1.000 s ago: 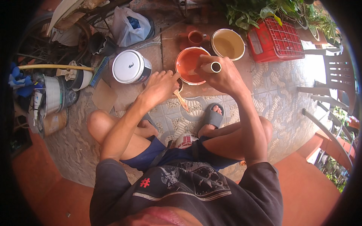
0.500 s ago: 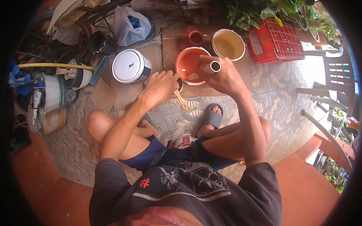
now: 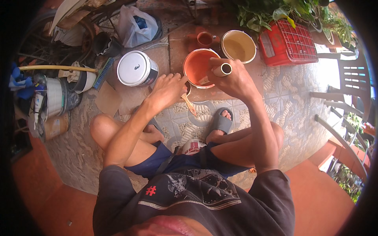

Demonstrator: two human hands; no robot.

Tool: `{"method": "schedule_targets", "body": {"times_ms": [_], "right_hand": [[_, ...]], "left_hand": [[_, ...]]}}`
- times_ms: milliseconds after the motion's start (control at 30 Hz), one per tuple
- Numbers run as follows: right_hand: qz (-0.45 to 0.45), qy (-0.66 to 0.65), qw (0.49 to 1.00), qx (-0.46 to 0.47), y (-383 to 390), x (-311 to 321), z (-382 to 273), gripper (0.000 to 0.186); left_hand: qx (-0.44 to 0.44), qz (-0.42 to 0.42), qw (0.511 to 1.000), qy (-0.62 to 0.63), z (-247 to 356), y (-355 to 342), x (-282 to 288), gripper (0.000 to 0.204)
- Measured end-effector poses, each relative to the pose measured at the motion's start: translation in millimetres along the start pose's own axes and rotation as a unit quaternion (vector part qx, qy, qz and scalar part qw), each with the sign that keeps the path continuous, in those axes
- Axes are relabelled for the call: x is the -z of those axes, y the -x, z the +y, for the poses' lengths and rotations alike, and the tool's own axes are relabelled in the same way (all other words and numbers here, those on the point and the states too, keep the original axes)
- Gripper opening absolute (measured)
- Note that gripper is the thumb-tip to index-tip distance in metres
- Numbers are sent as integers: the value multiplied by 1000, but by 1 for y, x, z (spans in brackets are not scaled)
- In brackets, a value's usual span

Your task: The person sits on the floor and stirs red paint in a bucket using a wooden stick. They occasionally scrape the sides of the bucket to ensure the paint is well mixed.

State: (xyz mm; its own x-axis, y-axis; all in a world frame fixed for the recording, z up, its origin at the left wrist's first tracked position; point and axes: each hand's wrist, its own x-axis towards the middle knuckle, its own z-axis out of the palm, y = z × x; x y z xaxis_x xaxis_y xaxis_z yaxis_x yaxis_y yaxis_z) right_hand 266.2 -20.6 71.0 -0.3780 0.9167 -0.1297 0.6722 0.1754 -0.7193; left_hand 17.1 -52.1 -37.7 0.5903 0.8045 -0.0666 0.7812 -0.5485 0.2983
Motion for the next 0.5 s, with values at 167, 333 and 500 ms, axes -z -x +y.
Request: {"method": "schedule_targets", "body": {"times_ms": [167,333,500], "right_hand": [[45,-2,999,24,-3,-2,5,15],[62,96,993,34,2,6,7,15],[-3,72,997,-4,3,8,-1,13]], "left_hand": [[5,-14,1000,8,3,-2,6,43],[5,-17,1000,9,2,-2,4,41],[4,-10,1000,10,2,-1,-1,38]]}}
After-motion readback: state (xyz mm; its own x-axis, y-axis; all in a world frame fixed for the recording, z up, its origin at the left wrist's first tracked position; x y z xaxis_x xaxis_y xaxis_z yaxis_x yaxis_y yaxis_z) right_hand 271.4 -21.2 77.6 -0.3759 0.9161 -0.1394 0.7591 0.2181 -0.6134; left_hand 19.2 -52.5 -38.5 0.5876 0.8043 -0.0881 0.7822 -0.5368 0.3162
